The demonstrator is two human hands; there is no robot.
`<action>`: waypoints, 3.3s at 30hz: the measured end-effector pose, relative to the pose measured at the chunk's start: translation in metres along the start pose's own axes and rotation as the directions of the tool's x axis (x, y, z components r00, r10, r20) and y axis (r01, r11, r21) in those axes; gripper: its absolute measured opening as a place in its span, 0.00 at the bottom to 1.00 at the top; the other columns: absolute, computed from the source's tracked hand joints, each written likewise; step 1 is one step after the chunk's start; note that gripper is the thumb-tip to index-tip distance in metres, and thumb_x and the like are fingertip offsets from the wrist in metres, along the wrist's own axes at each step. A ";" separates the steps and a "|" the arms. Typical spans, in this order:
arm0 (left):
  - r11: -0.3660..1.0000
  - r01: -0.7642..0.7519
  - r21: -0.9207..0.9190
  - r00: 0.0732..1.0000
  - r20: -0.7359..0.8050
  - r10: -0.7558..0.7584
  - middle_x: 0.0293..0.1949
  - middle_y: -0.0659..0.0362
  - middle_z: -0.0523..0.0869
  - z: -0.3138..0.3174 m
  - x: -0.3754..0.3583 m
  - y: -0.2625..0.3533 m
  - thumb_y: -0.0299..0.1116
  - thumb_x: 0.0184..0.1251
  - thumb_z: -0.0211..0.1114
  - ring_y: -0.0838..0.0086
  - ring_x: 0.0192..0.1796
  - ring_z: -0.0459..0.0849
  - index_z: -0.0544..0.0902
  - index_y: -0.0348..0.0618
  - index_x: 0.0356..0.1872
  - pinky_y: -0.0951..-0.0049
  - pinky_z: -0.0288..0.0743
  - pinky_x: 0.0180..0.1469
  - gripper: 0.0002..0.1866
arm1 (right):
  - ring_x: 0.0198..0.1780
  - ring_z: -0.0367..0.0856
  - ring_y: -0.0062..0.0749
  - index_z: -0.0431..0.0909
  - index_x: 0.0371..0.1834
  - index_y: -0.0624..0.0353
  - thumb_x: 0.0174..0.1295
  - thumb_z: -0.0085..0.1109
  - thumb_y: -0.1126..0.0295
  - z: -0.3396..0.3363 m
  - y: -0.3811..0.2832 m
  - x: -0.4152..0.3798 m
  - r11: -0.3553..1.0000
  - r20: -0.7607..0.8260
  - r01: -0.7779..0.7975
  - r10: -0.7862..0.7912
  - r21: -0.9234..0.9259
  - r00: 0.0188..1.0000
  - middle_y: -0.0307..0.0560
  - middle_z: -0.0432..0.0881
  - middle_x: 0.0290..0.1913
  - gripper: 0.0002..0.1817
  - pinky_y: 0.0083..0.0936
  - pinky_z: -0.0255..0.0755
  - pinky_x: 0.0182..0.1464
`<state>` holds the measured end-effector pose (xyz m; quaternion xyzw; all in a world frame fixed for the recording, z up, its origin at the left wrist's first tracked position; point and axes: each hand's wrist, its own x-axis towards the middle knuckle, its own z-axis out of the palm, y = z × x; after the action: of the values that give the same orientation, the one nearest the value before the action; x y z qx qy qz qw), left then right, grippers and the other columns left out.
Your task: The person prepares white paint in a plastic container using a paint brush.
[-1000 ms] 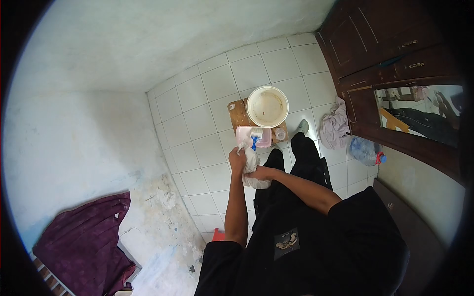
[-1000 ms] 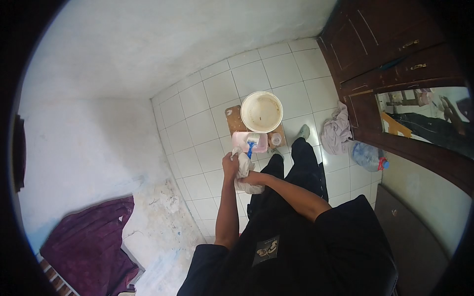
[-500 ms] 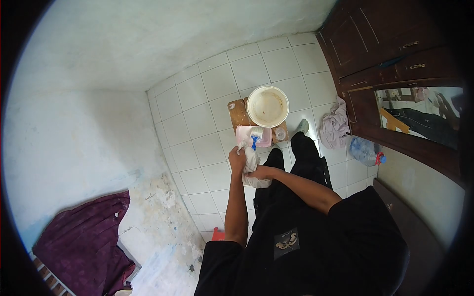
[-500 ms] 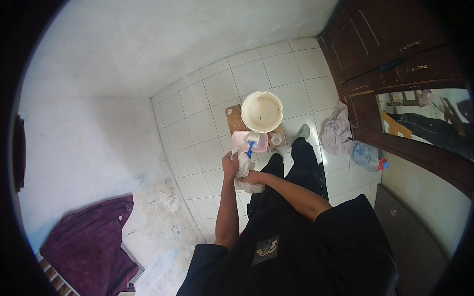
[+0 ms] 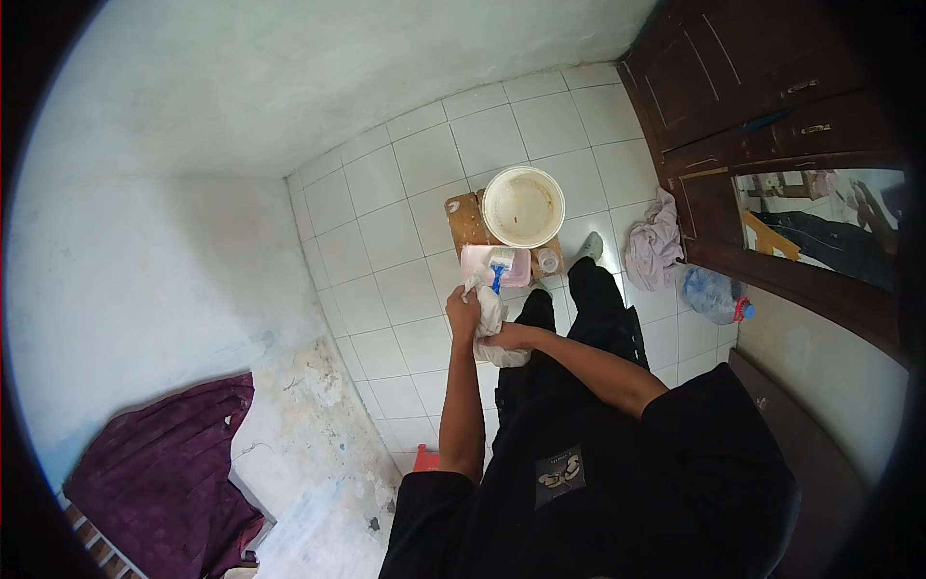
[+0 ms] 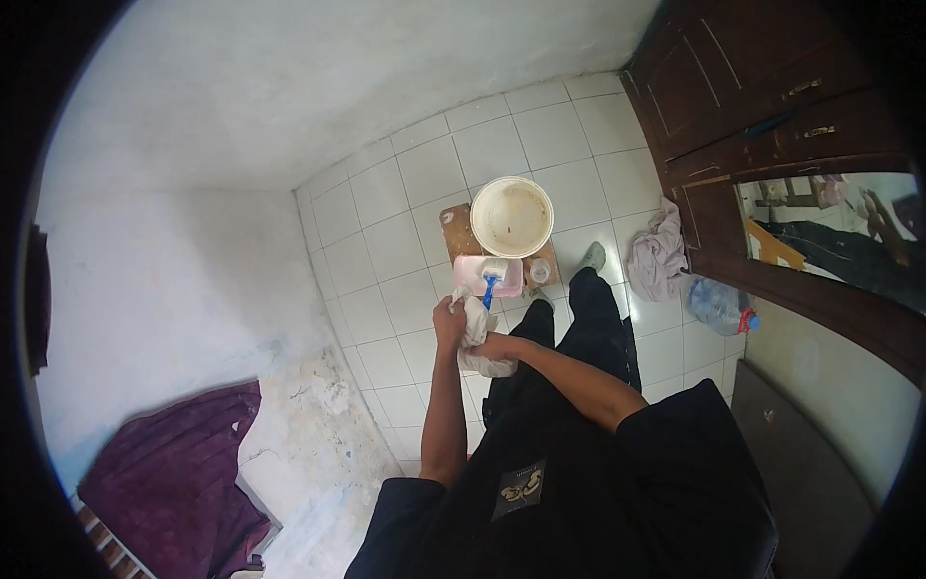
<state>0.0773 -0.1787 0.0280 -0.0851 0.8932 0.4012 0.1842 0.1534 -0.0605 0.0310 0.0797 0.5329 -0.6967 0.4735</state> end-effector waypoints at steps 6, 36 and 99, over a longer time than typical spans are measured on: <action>1.000 -0.008 -0.013 1.000 -0.020 0.007 0.32 0.40 0.85 -0.002 -0.002 0.002 0.33 0.61 0.59 0.47 0.38 0.85 0.83 0.33 0.38 0.58 0.76 0.42 0.12 | 0.64 0.68 0.38 0.62 0.69 0.58 0.65 0.58 0.56 0.001 -0.001 -0.001 1.000 -0.009 -0.003 0.003 0.009 1.000 0.50 0.72 0.64 0.32 0.30 0.59 0.65; 0.999 -0.012 -0.052 0.999 -0.034 0.010 0.35 0.41 0.85 -0.002 -0.013 0.004 0.33 0.64 0.59 0.49 0.39 0.85 0.82 0.35 0.42 0.60 0.76 0.43 0.12 | 0.62 0.70 0.39 0.63 0.69 0.55 0.65 0.56 0.53 0.001 -0.013 -0.020 0.998 -0.018 0.043 -0.043 -0.035 0.999 0.50 0.73 0.63 0.32 0.31 0.60 0.64; 0.992 -0.049 -0.117 0.995 -0.089 0.039 0.35 0.43 0.86 -0.008 -0.022 0.004 0.32 0.65 0.58 0.55 0.39 0.85 0.82 0.33 0.43 0.63 0.76 0.44 0.13 | 0.60 0.71 0.36 0.65 0.68 0.55 0.64 0.57 0.53 0.005 -0.008 -0.017 0.998 -0.010 0.066 -0.066 -0.019 0.998 0.47 0.75 0.61 0.32 0.30 0.62 0.63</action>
<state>0.0944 -0.1814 0.0444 -0.0934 0.8764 0.4538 0.1310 0.1583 -0.0546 0.0491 0.0612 0.5443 -0.7065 0.4482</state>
